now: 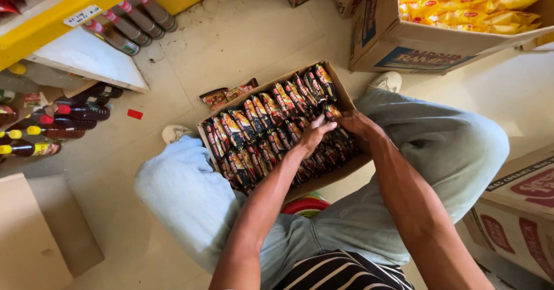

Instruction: The person organizes individual packets of instant noodles into a cardboard box on the shop floor.

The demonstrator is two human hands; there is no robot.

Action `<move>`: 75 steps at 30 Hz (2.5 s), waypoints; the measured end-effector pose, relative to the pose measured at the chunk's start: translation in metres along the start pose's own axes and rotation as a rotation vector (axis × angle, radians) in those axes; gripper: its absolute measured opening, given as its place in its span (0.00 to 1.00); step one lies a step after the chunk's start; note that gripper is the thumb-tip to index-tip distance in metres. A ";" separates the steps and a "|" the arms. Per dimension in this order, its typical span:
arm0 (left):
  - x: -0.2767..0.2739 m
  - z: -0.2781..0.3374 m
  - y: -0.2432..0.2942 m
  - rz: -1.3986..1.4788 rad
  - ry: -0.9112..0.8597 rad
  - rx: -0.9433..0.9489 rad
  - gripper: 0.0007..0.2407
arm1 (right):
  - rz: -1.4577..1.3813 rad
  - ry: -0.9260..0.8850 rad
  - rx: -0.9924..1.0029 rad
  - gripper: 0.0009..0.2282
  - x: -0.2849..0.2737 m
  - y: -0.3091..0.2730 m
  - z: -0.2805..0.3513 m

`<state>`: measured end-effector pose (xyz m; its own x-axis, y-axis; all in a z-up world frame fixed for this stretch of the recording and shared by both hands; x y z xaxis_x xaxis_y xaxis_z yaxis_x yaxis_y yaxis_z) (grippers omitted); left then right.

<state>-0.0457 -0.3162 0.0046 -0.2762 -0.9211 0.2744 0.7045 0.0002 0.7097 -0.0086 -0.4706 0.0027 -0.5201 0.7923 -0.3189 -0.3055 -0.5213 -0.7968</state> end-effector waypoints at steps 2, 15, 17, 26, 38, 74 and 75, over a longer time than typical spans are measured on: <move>-0.001 0.003 0.000 -0.011 0.004 -0.020 0.46 | -0.005 0.031 0.048 0.16 0.003 -0.002 0.001; -0.011 -0.004 -0.015 -0.058 0.035 -0.051 0.44 | 0.099 0.022 -0.157 0.17 0.026 0.032 -0.051; -0.011 0.000 -0.013 -0.077 0.049 -0.059 0.44 | 0.116 0.029 -0.178 0.17 0.031 0.054 -0.067; -0.016 -0.013 -0.017 -0.101 0.072 -0.022 0.42 | 0.148 0.069 -0.361 0.16 0.044 0.120 -0.117; -0.045 0.004 0.004 -0.305 0.312 0.159 0.21 | 0.540 0.433 -0.187 0.16 0.001 -0.069 -0.011; -0.466 0.005 -0.048 -0.020 0.883 0.039 0.22 | 0.941 -0.615 -0.365 0.38 0.261 -0.174 -0.342; -0.469 0.008 -0.048 -0.138 0.951 0.010 0.23 | 0.991 -0.640 -0.268 0.37 0.263 -0.172 -0.338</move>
<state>0.0447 0.1192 -0.1526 0.2925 -0.8439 -0.4498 0.6989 -0.1324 0.7029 0.1775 -0.0654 -0.1173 -0.7585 -0.2538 -0.6003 0.5848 -0.6715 -0.4551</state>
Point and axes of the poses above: each hand's wrist, its own z-axis away from the middle knuckle, its own x-axis out of the palm, y = z × x, the point moved 7 cm from there along -z, towards the middle knuckle, and after that the axes turned 10 degrees about -x, right-handed, at the moved point
